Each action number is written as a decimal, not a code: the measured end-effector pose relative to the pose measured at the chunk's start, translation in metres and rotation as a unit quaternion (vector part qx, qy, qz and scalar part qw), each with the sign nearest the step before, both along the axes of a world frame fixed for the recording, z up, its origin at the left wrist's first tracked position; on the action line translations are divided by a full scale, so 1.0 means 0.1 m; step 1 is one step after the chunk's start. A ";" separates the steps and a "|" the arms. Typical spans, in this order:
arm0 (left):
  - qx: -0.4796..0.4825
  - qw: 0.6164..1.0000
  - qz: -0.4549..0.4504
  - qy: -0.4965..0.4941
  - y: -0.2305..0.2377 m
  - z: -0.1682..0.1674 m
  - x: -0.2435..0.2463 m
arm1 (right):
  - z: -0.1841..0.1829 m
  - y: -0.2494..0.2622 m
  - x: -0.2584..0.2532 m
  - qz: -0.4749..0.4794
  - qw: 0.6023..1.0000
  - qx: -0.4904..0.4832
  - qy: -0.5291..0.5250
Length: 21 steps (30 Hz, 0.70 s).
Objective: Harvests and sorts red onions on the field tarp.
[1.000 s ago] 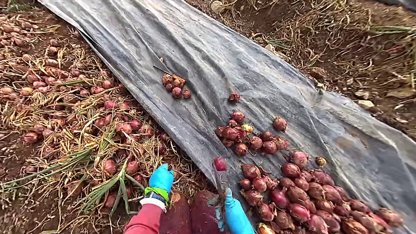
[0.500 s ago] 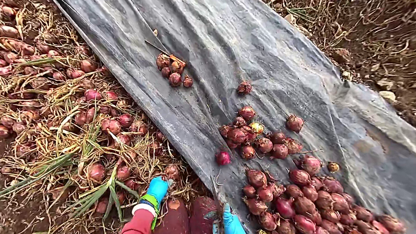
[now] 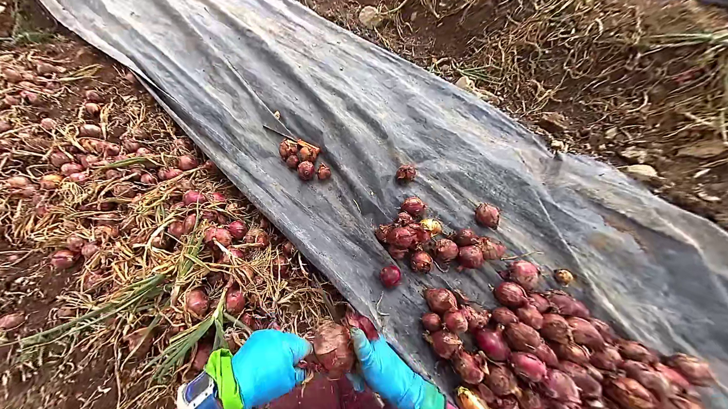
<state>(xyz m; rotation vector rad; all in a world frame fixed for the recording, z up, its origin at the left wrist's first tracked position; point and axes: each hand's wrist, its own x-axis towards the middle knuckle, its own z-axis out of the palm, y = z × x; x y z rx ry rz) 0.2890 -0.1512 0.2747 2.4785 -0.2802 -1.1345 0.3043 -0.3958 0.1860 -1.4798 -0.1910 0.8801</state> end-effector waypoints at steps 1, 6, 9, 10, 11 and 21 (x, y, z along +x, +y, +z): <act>0.031 0.999 -0.024 0.001 0.03 0.09 -0.09 | 0.07 -0.03 -0.06 0.029 0.999 -0.040 -0.008; 0.050 0.990 0.093 -0.093 0.07 0.19 -0.55 | -0.06 -0.19 -0.53 0.102 0.989 -0.108 -0.024; 0.094 0.995 -0.011 -0.022 -0.42 0.20 -0.71 | -0.08 -0.13 -0.73 0.200 0.968 -0.139 -0.067; 0.099 0.995 -0.019 -0.010 -0.50 0.14 -0.76 | -0.05 -0.11 -0.77 0.190 0.970 -0.136 -0.067; 0.108 0.994 0.010 -0.008 -0.47 0.09 -0.76 | -0.06 -0.12 -0.78 0.155 0.979 -0.120 -0.061; 0.155 0.970 0.185 0.030 0.61 -1.95 -0.27 | -0.53 -0.32 -0.40 -0.094 0.979 -0.125 0.127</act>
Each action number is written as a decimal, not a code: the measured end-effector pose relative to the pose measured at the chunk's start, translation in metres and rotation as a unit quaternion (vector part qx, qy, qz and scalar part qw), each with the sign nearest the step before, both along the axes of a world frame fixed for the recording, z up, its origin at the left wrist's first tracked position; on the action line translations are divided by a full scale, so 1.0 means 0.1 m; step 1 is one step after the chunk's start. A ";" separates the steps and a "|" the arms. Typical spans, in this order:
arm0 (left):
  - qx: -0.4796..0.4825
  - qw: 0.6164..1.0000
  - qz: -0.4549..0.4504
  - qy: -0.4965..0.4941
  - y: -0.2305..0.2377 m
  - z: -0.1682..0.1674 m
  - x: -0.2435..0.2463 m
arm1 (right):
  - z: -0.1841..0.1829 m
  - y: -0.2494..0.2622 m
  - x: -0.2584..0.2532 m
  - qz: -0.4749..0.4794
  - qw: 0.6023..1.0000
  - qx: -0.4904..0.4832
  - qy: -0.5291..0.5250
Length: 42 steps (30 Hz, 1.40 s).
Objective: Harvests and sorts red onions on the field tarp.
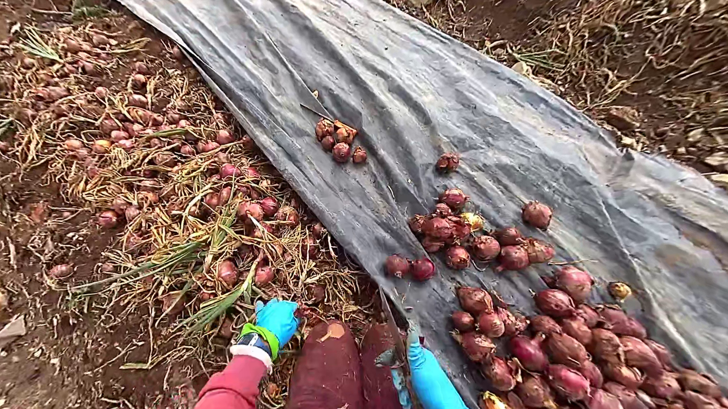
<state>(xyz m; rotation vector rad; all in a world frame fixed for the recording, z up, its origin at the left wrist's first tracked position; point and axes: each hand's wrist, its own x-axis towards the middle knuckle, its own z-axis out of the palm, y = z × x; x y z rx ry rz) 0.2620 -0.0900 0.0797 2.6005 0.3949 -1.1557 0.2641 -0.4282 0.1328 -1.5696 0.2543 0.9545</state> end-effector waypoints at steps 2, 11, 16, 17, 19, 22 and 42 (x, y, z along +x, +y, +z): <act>-0.032 0.999 0.011 0.033 -0.06 -0.58 0.13 | 0.09 0.06 0.08 0.023 0.999 -0.017 0.022; 0.016 0.973 0.144 0.181 0.14 -0.77 -0.30 | -0.17 0.19 0.31 -0.020 0.996 0.008 0.085; -0.086 0.969 0.231 0.022 0.09 0.26 -0.32 | -0.32 0.40 0.30 -0.037 0.990 0.055 0.122; -0.100 0.972 0.210 -0.019 0.04 0.52 -0.26 | -0.31 0.45 0.28 0.021 0.990 0.076 0.120; -0.113 0.985 0.112 -0.063 -0.08 1.01 -0.08 | -0.18 0.58 0.26 0.103 0.982 0.132 0.082; -0.141 0.989 -0.035 -0.041 -0.30 1.53 0.00 | 0.17 0.75 0.19 0.090 0.976 0.190 -0.063; -0.079 0.993 0.085 -0.038 -0.80 0.96 0.25 | 0.27 0.04 -0.03 0.025 0.993 0.035 -0.114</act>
